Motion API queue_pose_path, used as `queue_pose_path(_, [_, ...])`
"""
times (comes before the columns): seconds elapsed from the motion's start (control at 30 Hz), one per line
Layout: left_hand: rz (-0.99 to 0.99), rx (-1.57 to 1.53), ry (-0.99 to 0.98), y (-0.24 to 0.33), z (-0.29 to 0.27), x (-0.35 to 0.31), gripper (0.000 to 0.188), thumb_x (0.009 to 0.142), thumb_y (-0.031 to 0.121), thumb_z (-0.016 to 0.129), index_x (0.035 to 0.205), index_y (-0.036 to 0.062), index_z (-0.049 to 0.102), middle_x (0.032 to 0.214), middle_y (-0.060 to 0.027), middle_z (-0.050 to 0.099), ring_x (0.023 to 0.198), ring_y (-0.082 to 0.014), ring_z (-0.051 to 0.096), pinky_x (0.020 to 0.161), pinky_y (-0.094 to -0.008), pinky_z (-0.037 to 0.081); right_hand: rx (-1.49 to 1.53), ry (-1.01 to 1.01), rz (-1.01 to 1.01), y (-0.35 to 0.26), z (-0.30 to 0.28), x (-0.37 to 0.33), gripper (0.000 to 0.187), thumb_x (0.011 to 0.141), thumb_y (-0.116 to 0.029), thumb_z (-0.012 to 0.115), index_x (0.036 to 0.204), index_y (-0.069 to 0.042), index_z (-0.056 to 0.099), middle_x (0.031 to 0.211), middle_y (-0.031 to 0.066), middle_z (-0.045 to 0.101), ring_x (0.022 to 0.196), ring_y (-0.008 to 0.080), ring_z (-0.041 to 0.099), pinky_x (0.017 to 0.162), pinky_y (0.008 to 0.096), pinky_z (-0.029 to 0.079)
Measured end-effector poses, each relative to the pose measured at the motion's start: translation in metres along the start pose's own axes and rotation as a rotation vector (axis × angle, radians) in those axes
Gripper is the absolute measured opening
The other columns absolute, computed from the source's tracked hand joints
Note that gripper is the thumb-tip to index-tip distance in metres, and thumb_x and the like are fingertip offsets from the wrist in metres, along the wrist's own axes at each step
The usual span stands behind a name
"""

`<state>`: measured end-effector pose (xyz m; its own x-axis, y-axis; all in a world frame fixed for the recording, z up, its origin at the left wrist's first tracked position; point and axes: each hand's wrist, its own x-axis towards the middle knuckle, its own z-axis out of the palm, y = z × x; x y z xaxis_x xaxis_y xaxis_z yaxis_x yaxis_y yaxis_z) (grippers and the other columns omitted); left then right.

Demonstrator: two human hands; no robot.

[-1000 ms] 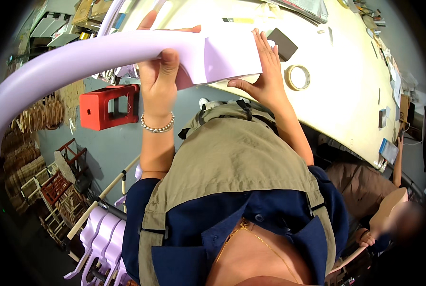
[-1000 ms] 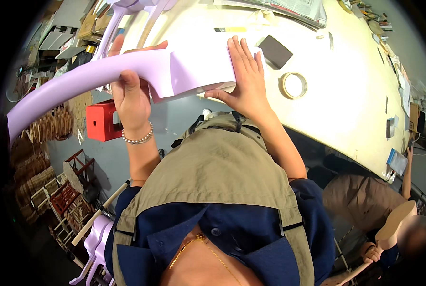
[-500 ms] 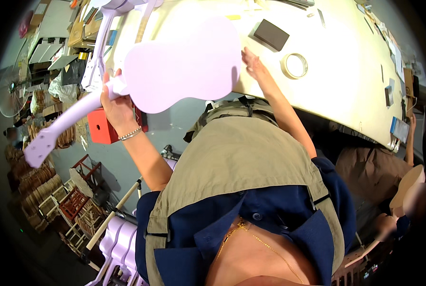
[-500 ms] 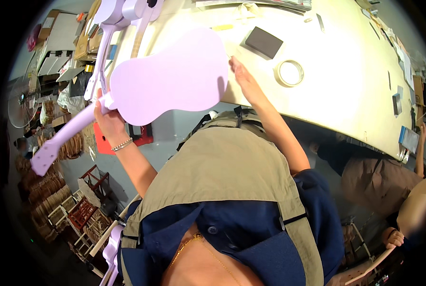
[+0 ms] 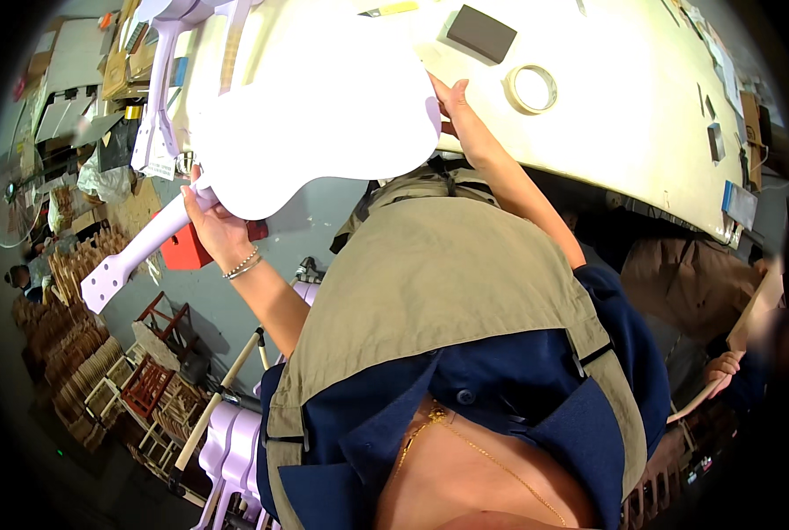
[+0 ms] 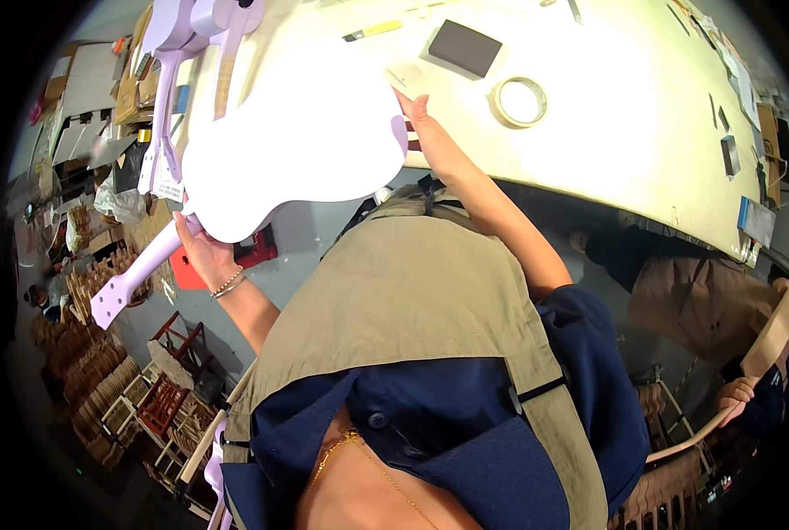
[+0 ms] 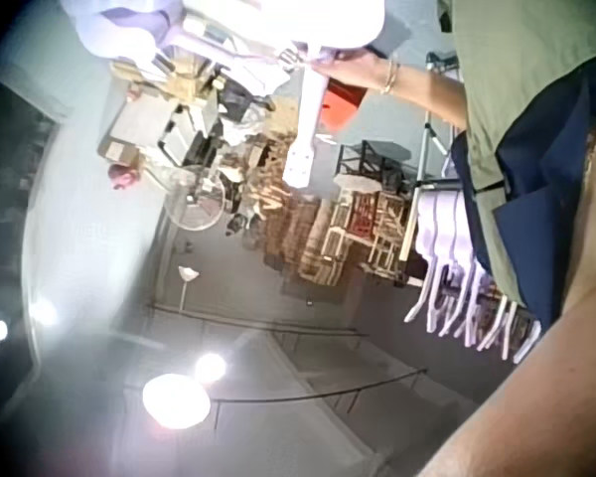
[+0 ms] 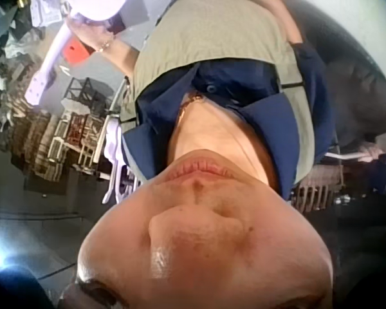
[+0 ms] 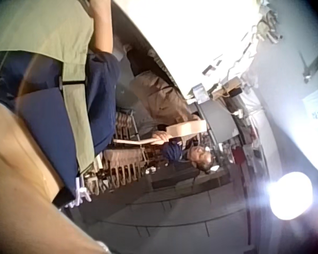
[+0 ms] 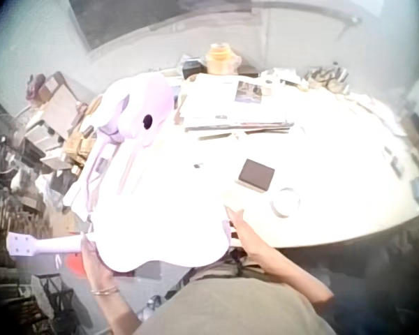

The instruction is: The person assembles purple plastic guitar-shaped parts by hand. They pick up the components, align the neck and body, and use a sanding block to smooth the edges. The person then places the assembled units onto a metal rack.

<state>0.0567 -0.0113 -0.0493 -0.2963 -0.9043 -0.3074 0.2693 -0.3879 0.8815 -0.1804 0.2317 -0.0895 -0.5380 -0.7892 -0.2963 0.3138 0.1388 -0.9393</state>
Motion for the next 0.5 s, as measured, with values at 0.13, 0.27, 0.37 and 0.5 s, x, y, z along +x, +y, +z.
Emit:
queue_pose_path(0.13, [0.048, 0.021, -0.060, 0.010, 0.022, -0.019, 0.055, 0.092, 0.039, 0.043, 0.130, 0.0002, 0.038, 0.116, -0.0149, 0.053, 0.102, -0.0259, 0.055, 0.086, -0.0368, 0.047, 0.172, 0.073, 0.064, 0.021, -0.007, 0.008, 0.085, 0.083, -0.067, 0.002, 0.140, -0.008, 0.024, 0.139, 0.0118, 0.033, 0.126, 0.0243, 0.035, 0.104, 0.0341, 0.028])
queue_pose_path(0.27, [0.122, 0.052, -0.148, 0.013, 0.047, -0.035, 0.054, 0.092, 0.034, 0.046, 0.131, -0.0013, 0.037, 0.117, -0.0199, 0.051, 0.104, -0.0292, 0.054, 0.087, -0.0403, 0.047, 0.342, 0.120, 0.002, 0.032, -0.012, 0.012, 0.084, 0.085, -0.065, 0.005, 0.139, -0.002, 0.022, 0.142, 0.0131, 0.029, 0.131, 0.0257, 0.026, 0.108, 0.0345, 0.018])
queue_pose_path(0.37, [0.133, 0.078, -0.202, 0.015, 0.063, -0.045, 0.056, 0.092, 0.034, 0.046, 0.133, -0.0019, 0.031, 0.119, -0.0215, 0.049, 0.107, -0.0290, 0.052, 0.091, -0.0410, 0.044, 0.387, 0.151, -0.032, 0.036, -0.014, 0.013, 0.083, 0.086, -0.063, 0.003, 0.139, -0.001, 0.020, 0.143, 0.0144, 0.026, 0.132, 0.0256, 0.023, 0.109, 0.0353, 0.016])
queue_pose_path(0.5, [0.226, 0.106, -0.221, 0.013, 0.069, -0.046, 0.056, 0.090, 0.035, 0.051, 0.128, -0.0044, 0.036, 0.113, -0.0219, 0.053, 0.106, -0.0301, 0.053, 0.090, -0.0424, 0.044, 0.429, 0.145, -0.038, 0.051, -0.024, 0.014, 0.069, 0.092, -0.054, 0.024, 0.134, 0.000, 0.029, 0.132, 0.0118, 0.040, 0.119, 0.0217, 0.040, 0.098, 0.0341, 0.033])
